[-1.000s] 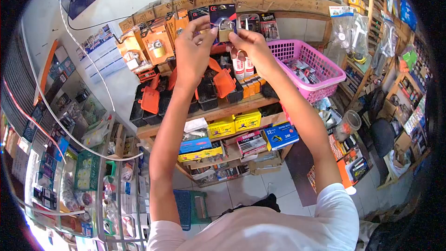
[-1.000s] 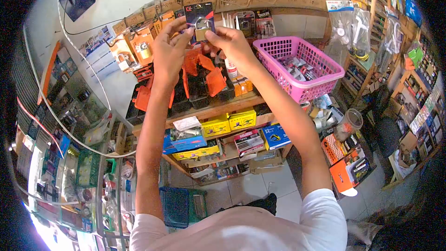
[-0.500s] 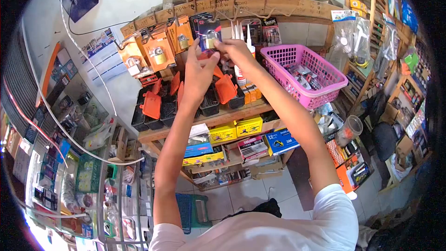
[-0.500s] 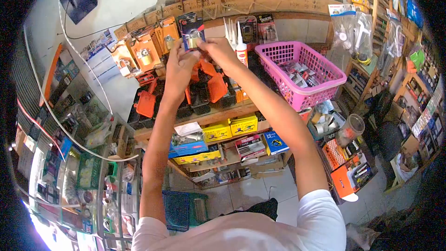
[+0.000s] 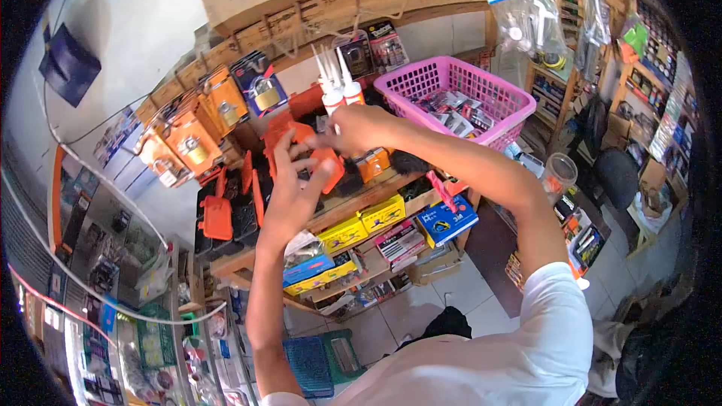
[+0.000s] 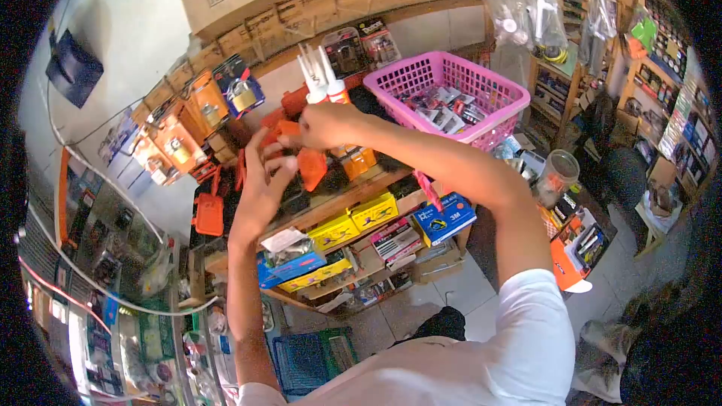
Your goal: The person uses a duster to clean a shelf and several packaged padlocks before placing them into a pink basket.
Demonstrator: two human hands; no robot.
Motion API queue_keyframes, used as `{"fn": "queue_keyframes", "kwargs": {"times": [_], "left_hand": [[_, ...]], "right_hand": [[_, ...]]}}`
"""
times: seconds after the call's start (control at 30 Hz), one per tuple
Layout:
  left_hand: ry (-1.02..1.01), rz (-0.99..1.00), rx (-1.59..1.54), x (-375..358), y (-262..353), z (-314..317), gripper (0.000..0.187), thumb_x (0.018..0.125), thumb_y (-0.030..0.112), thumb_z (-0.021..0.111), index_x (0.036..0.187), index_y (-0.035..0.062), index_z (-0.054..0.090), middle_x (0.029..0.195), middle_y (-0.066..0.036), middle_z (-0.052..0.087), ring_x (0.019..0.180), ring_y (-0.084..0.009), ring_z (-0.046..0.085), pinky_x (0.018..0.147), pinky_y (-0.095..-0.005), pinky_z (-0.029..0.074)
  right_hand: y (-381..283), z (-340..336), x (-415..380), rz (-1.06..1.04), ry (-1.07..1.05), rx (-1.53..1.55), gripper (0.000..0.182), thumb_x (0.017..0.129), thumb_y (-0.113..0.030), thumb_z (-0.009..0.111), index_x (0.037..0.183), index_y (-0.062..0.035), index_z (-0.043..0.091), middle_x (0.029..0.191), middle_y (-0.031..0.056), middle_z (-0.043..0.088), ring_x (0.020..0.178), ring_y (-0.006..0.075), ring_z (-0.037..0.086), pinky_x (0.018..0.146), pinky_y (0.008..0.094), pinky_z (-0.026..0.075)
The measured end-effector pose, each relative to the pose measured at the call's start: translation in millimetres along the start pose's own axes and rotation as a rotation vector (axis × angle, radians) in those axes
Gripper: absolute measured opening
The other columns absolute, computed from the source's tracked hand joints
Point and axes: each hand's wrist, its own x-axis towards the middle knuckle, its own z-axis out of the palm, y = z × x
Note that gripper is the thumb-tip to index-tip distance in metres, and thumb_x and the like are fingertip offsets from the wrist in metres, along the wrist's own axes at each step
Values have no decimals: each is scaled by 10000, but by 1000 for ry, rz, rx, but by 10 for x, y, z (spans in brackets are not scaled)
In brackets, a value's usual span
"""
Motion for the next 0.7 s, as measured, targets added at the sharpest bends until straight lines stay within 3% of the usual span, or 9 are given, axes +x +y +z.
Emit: {"fn": "queue_keyframes", "kwargs": {"times": [0.03, 0.13, 0.17, 0.23, 0.47, 0.63, 0.7], "left_hand": [[-63, -40, 45, -19, 90, 44, 754, 901, 302, 641, 1435, 8, 199, 1313, -207, 425, 1132, -252, 499, 918, -362, 446], [-305, -35, 126, 23, 124, 208, 694, 913, 364, 610, 1413, 1, 293, 1341, -221, 414, 1249, -283, 426, 1030, -391, 367], [-392, 40, 154, 60, 218, 277, 704, 912, 385, 605, 1413, -3, 301, 1359, -240, 397, 1269, -302, 413, 1078, -409, 314], [-538, 134, 234, 154, 120, 448, 732, 922, 463, 553, 1430, 8, 290, 1418, -269, 347, 1334, -358, 353, 1118, -433, 253], [-843, 364, 538, 419, 119, 1066, 772, 938, 573, 426, 1489, 77, 210, 1499, -305, 194, 1394, -463, 193, 1138, -468, 205], [-871, 433, 560, 823, 193, 1475, 765, 944, 562, 419, 1477, 46, 228, 1496, -288, 220, 1398, -447, 198, 1116, -478, 255], [-922, 396, 527, 977, 228, 1612, 766, 947, 557, 416, 1467, 21, 244, 1477, -284, 268, 1398, -430, 212, 1113, -472, 261]], "right_hand": [[108, -68, -115, -19, -86, -103, 617, 879, -611, 532, 705, -35, 664, 557, 64, 613, 510, 144, 603, 479, 292, 482], [353, -513, -382, 150, -302, 52, 576, 904, -546, 537, 785, 1, 675, 668, 101, 662, 529, 163, 628, 492, 291, 503], [593, -598, -348, 295, -307, -66, 570, 905, -537, 539, 768, 0, 673, 652, 101, 659, 535, 171, 634, 501, 310, 507], [1066, -813, -334, 327, -179, -327, 533, 901, -520, 542, 749, -28, 680, 600, 92, 642, 534, 188, 635, 540, 348, 517], [2966, -1073, -53, 498, -289, -337, 500, 887, -503, 549, 858, -30, 707, 729, 117, 688, 626, 213, 673, 588, 369, 545], [3562, -835, 301, 477, -458, -455, 471, 842, -500, 583, 916, -55, 719, 808, 126, 702, 697, 260, 682, 637, 413, 542], [3723, -655, 453, 263, -397, -423, 467, 829, -491, 602, 909, -46, 718, 802, 134, 698, 705, 268, 682, 643, 415, 531]]}}
